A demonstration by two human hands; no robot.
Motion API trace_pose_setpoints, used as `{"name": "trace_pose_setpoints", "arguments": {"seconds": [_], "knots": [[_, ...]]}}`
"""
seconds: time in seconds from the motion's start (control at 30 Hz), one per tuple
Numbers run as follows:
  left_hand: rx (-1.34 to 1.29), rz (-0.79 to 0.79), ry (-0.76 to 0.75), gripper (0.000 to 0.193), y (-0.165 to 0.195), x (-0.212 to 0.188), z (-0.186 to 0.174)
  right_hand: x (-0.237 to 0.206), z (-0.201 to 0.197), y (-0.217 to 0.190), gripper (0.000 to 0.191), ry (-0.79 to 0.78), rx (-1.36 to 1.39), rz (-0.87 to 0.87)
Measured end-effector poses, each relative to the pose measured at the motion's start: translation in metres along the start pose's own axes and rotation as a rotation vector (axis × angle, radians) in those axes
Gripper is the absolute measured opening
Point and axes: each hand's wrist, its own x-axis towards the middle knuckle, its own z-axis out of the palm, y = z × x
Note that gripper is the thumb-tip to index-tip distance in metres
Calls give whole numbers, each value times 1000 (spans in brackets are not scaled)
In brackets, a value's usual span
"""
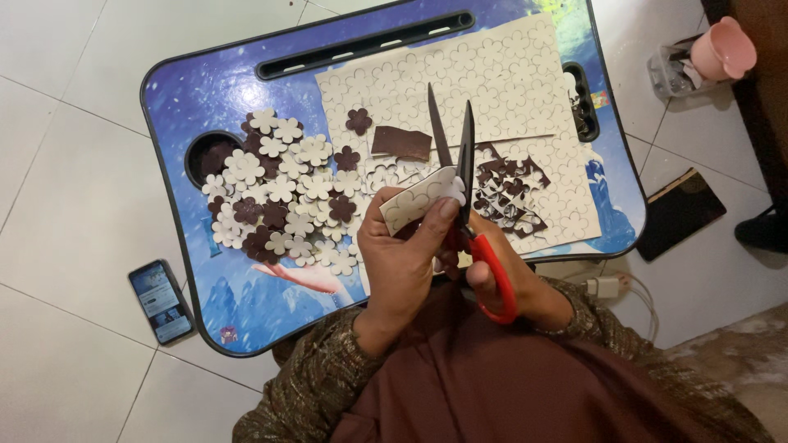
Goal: The person uses red-handled scissors to cut flower-shaped pieces from a sheet of white paper with pre-drawn outlines. The cut shapes are placed on a blue tray alongside other completed white and brown pieces.
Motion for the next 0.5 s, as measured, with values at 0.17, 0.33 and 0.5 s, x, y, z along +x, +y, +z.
{"name": "trace_pose_setpoints", "arguments": {"seconds": [0.17, 0.33, 0.5], "knots": [[23, -7, 14, 14, -4, 0, -3, 2, 2, 0, 115, 42, 14, -12], [102, 145, 33, 15, -6, 4, -7, 0, -2, -6, 111, 30, -8, 86], [137, 146, 63, 21, -1, 6, -7, -4, -9, -17, 115, -39, -92, 62]]}}
